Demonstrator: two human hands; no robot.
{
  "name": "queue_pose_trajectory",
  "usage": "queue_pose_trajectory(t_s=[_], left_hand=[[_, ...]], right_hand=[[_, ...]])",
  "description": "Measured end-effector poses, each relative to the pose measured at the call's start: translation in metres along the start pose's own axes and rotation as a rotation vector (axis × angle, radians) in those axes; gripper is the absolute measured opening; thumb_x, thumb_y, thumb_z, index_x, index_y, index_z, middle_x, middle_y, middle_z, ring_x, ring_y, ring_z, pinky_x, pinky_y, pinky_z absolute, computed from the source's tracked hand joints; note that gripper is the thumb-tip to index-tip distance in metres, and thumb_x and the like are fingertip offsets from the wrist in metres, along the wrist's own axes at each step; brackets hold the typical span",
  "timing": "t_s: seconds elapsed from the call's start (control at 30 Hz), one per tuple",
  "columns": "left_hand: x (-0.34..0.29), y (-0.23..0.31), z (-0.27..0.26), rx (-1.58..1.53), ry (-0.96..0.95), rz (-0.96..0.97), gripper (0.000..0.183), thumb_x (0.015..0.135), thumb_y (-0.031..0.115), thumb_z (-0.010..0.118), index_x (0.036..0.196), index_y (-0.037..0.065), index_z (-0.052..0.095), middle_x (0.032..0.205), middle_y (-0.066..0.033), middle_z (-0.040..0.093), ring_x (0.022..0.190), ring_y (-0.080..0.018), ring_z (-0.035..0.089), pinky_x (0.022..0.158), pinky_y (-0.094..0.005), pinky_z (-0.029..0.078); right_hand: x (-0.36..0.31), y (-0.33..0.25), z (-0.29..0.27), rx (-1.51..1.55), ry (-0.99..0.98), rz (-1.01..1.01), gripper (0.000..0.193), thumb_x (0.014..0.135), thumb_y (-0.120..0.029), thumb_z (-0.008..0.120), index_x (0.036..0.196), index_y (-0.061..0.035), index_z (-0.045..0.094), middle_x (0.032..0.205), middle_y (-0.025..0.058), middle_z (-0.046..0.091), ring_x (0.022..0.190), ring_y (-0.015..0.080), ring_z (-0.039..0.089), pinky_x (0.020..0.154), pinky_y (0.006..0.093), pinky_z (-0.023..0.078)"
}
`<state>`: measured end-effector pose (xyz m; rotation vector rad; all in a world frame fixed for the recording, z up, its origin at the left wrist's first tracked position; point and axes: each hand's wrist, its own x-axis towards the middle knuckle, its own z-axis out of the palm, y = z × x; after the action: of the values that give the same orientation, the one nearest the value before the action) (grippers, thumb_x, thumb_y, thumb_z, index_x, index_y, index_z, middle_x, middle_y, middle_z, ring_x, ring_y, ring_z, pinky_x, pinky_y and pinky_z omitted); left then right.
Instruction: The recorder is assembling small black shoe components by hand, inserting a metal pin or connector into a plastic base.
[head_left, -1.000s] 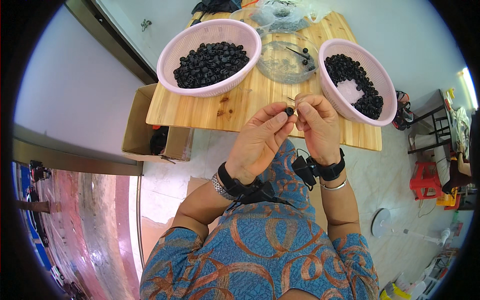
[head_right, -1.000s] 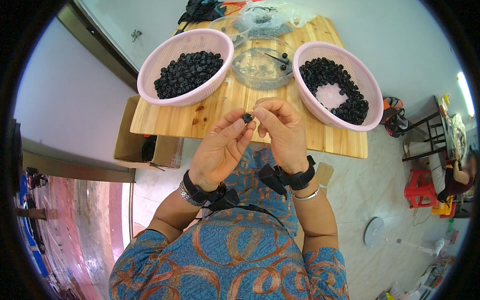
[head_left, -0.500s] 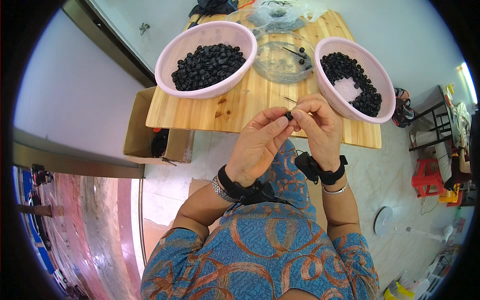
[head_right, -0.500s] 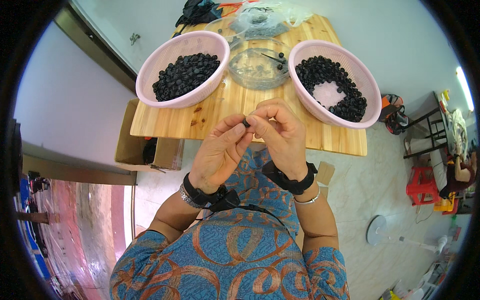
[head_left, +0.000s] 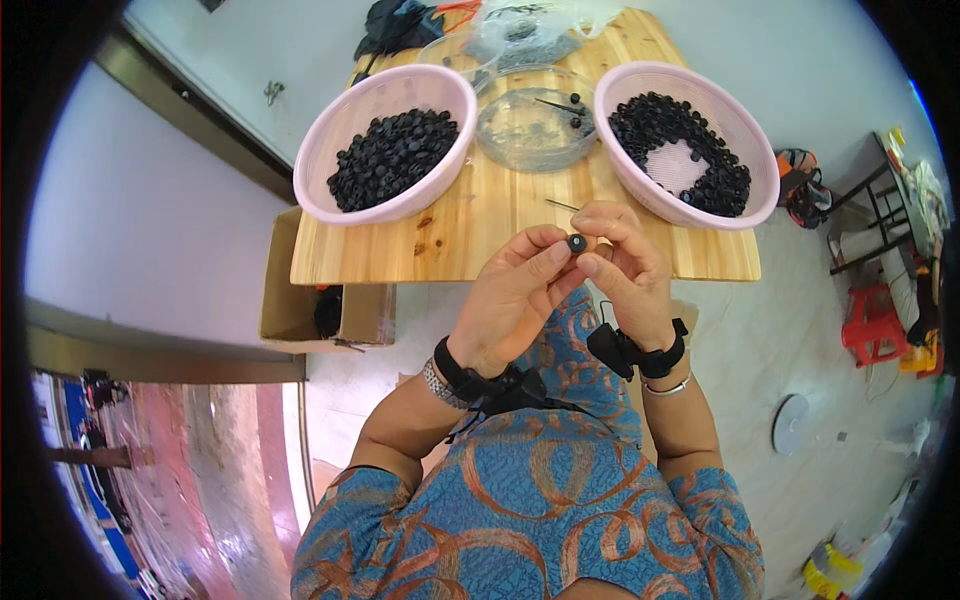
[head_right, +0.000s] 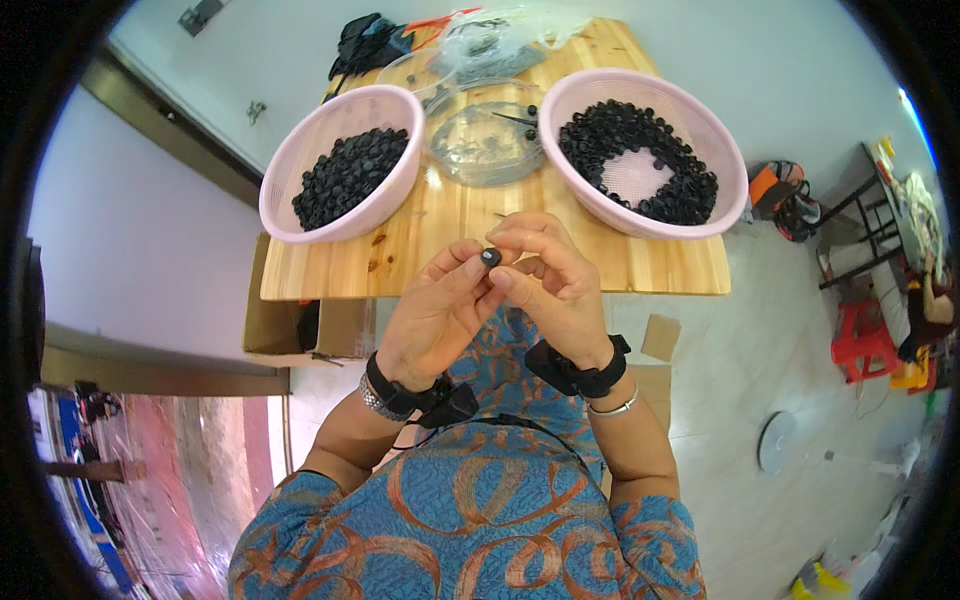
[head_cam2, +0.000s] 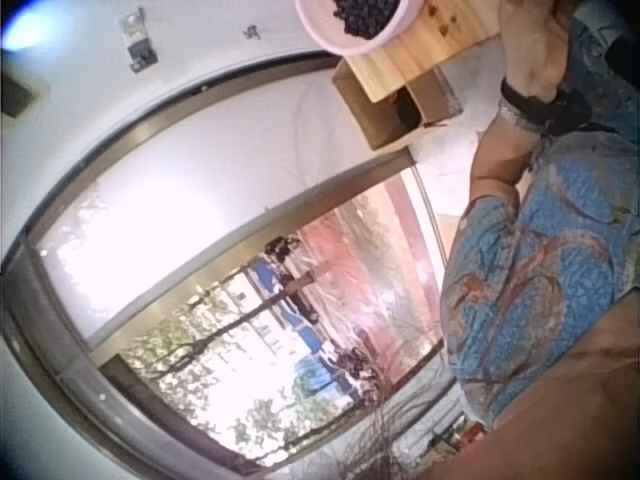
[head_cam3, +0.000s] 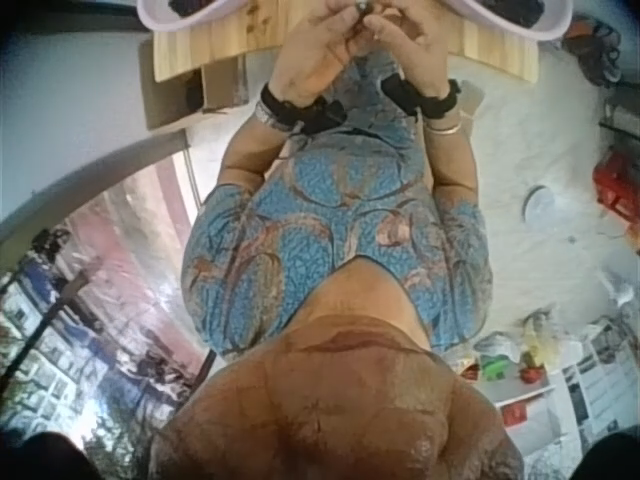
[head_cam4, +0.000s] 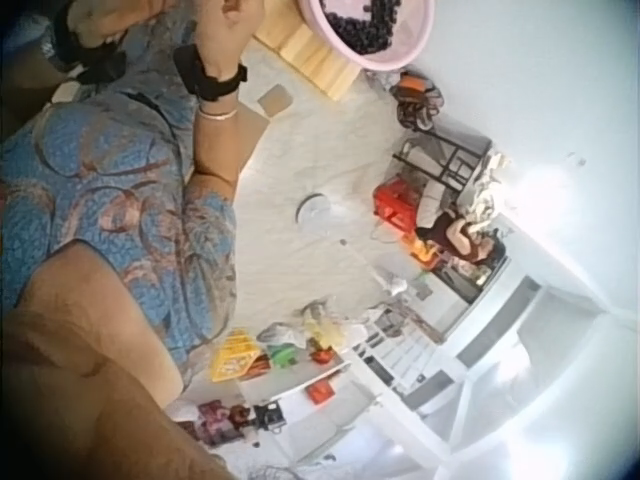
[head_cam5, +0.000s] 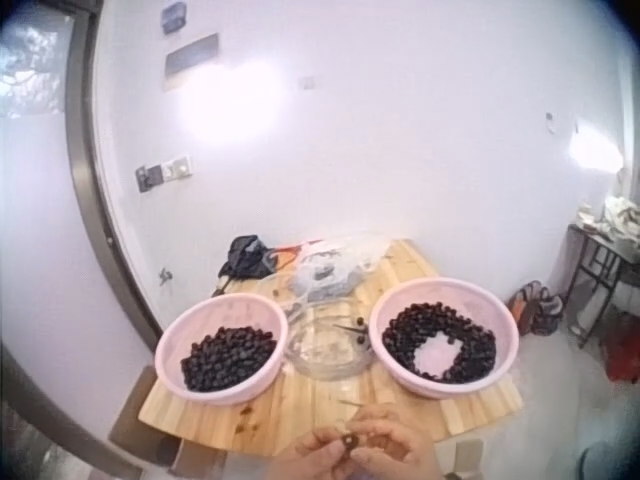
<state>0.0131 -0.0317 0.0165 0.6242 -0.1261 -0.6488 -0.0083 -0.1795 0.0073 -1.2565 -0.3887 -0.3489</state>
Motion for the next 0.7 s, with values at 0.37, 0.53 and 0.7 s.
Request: queue_pose_trajectory(t_s=[0.37,0.53,0.7], left_hand=[[0.049,0.001,0.058,0.605,-0.167,-0.206,0.016,0.090,0.012,0.053,0.103,0.002,0.053,0.097,-0.0070,0.060,0.091,-0.0141,0.059,0.081,-0.0265,0.047],[0.122,0.024,0.115,1.290,-0.452,-0.005,0.017,0.087,0.009,0.054,0.099,-0.002,0.056,0.093,-0.0090,0.062,0.088,-0.0148,0.059,0.078,-0.0278,0.048],[0.220,-0.001,0.125,2.005,-0.758,0.121,0.019,0.081,0.012,0.059,0.095,-0.001,0.061,0.085,-0.0083,0.064,0.080,-0.0139,0.060,0.072,-0.0269,0.048]], right_hand=[[-0.026,-0.022,-0.059,0.034,0.187,-0.214,0.022,0.081,0.002,0.058,0.104,0.0020,0.056,0.108,0.0128,0.055,0.093,0.0145,0.054,0.077,0.0253,0.046],[-0.050,-0.038,-0.092,0.266,0.330,-0.181,0.024,0.084,-0.001,0.056,0.107,0.0030,0.051,0.099,0.0147,0.060,0.084,0.0170,0.058,0.071,0.0279,0.049],[-0.062,-0.034,-0.109,0.380,0.371,-0.169,0.021,0.084,-0.004,0.056,0.104,0.0006,0.052,0.096,0.0157,0.058,0.076,0.0174,0.056,0.064,0.0279,0.048]])
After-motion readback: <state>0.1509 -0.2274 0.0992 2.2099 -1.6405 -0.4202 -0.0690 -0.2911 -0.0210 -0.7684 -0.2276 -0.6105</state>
